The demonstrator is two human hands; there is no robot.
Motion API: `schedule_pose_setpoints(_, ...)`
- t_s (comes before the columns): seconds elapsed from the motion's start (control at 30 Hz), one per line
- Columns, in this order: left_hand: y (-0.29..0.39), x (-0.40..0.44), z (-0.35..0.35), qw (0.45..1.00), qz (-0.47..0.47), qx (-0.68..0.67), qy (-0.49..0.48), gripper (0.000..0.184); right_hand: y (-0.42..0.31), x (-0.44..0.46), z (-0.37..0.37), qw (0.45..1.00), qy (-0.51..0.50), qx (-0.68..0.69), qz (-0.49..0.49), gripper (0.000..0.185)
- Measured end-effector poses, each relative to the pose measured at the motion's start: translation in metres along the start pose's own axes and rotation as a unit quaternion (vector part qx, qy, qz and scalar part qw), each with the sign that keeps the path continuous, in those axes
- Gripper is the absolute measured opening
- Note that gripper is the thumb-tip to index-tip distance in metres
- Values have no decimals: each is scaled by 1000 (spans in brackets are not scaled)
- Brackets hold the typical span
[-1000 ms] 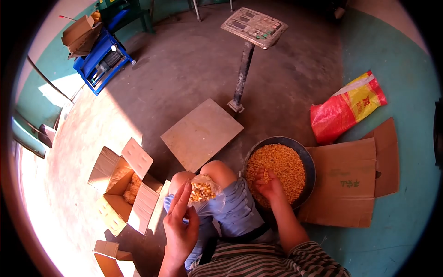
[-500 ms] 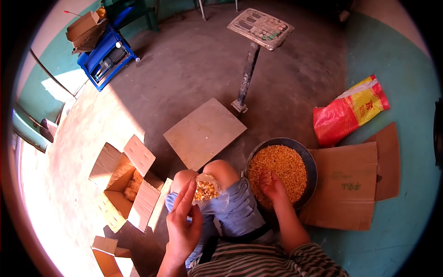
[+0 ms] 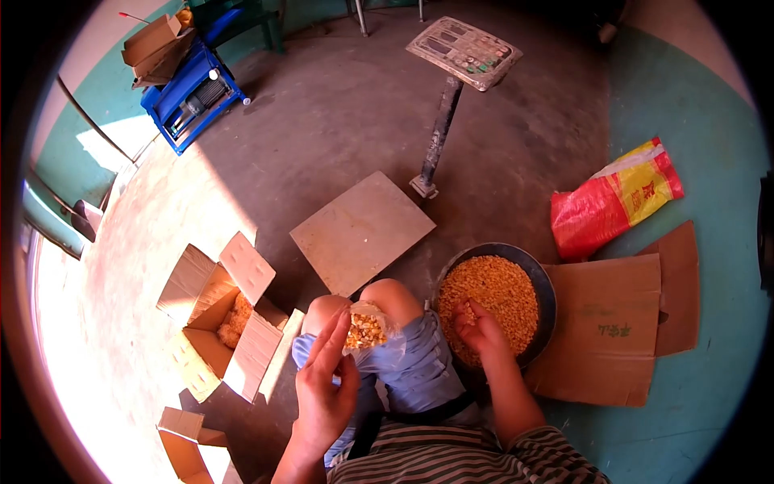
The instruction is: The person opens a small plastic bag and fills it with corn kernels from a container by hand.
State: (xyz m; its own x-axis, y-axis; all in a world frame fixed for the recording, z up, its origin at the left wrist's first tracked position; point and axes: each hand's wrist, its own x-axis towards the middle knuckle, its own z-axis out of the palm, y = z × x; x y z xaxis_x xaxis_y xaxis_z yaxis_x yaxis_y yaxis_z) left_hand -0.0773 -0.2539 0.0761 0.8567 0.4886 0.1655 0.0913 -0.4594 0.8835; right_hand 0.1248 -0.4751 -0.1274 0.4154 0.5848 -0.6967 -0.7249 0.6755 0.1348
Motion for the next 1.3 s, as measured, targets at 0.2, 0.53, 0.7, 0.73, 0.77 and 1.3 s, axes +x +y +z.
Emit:
schedule_pose_setpoints(0.2, -3, 1, -2, 1000, 15, 12, -11, 60, 4, -20, 19, 985, -122, -116, 19, 17)
schedule_pose_setpoints(0.53, -4, 1, -4, 1000, 10, -6, -23, 61, 97, -110, 118, 946, -225, -189, 135, 20)
schedule_pose_setpoints(0.7, -4, -1, -5, 1000, 18, -9, -21, 62, 142, -106, 118, 916, -235, -277, 168, 24)
schedule_pose_setpoints(0.73, -5, -2, -5, 1000, 9, -13, -20, 62, 146, -100, 115, 906, -238, -308, 167, 25)
schedule_pose_setpoints(0.77, -5, -3, -5, 1000, 1, -17, -18, 62, 147, -84, 107, 887, -304, -289, 192, 27)
schedule_pose_setpoints(1.3, -5, -6, -8, 1000, 26, -6, -1, 61, 170, -82, 126, 871, -322, -372, -11, 20)
